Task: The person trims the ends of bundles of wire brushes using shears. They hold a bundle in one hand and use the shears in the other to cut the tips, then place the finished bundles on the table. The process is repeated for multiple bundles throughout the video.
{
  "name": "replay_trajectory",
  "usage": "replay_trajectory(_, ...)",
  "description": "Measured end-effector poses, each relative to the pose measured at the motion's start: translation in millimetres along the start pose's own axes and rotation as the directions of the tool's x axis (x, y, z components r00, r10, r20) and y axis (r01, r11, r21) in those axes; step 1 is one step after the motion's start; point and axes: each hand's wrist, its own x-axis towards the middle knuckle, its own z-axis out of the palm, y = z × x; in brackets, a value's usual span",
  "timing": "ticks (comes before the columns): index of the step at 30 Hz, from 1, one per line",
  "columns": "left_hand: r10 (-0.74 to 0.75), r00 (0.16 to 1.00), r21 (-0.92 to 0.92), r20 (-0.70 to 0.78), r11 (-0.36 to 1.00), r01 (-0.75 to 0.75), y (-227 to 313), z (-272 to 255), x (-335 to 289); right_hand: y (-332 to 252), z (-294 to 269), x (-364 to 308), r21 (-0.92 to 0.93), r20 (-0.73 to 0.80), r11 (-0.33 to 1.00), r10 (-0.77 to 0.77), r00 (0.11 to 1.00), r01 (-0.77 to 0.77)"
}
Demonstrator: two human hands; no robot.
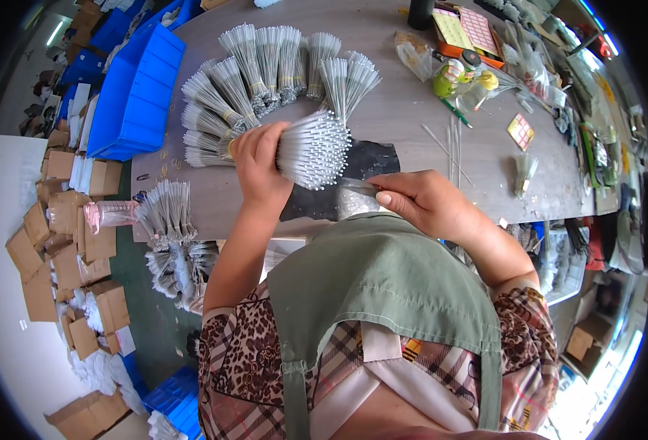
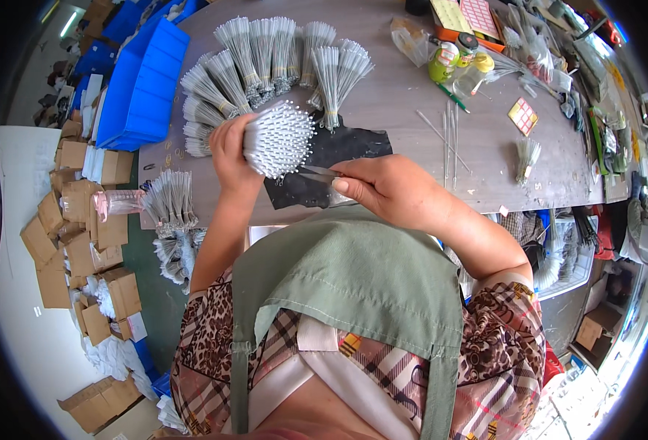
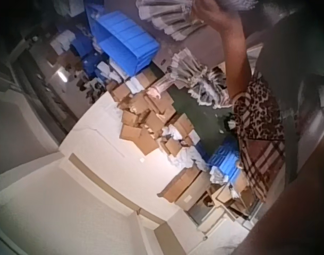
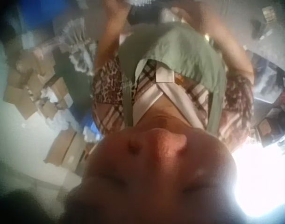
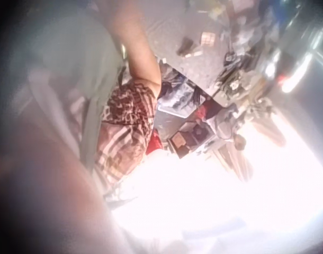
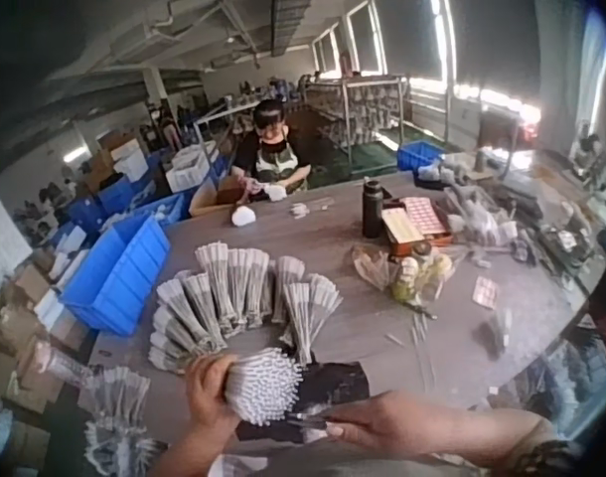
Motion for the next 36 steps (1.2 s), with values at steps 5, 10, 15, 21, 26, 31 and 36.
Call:
replay_trajectory(5,0.019,1.000,0.003,-0.003,1.000,-0.019,-1,-1,1,-5,-5,5,-0.069,0.061,0.997,0.042,0.997,-0.037)
replay_trajectory(10,0.053,0.998,0.003,0.015,0.999,-0.053,0,-2,3,-6,-6,8,-0.107,0.088,0.993,0.063,0.994,-0.053)
replay_trajectory(15,0.071,0.997,0.014,0.036,0.997,-0.072,1,-4,3,-1,-5,10,-0.138,0.090,0.990,0.041,0.995,-0.029)
replay_trajectory(21,0.080,0.995,0.037,0.052,0.996,-0.082,1,-2,1,-1,-7,12,-0.137,0.109,0.991,0.013,0.994,0.002)
replay_trajectory(26,0.084,0.994,0.028,0.071,0.996,-0.086,0,0,1,1,-8,13,-0.188,0.087,0.981,-0.031,0.996,0.047)
replay_trajectory(31,-0.079,0.994,-0.075,0.072,0.994,0.084,0,8,-10,3,-7,12,-0.095,0.079,0.995,0.009,0.997,-0.001)
replay_trajectory(36,-0.533,0.826,-0.545,0.185,0.644,0.537,-8,37,-53,11,0,10,0.226,0.143,0.965,0.104,0.984,-0.135)
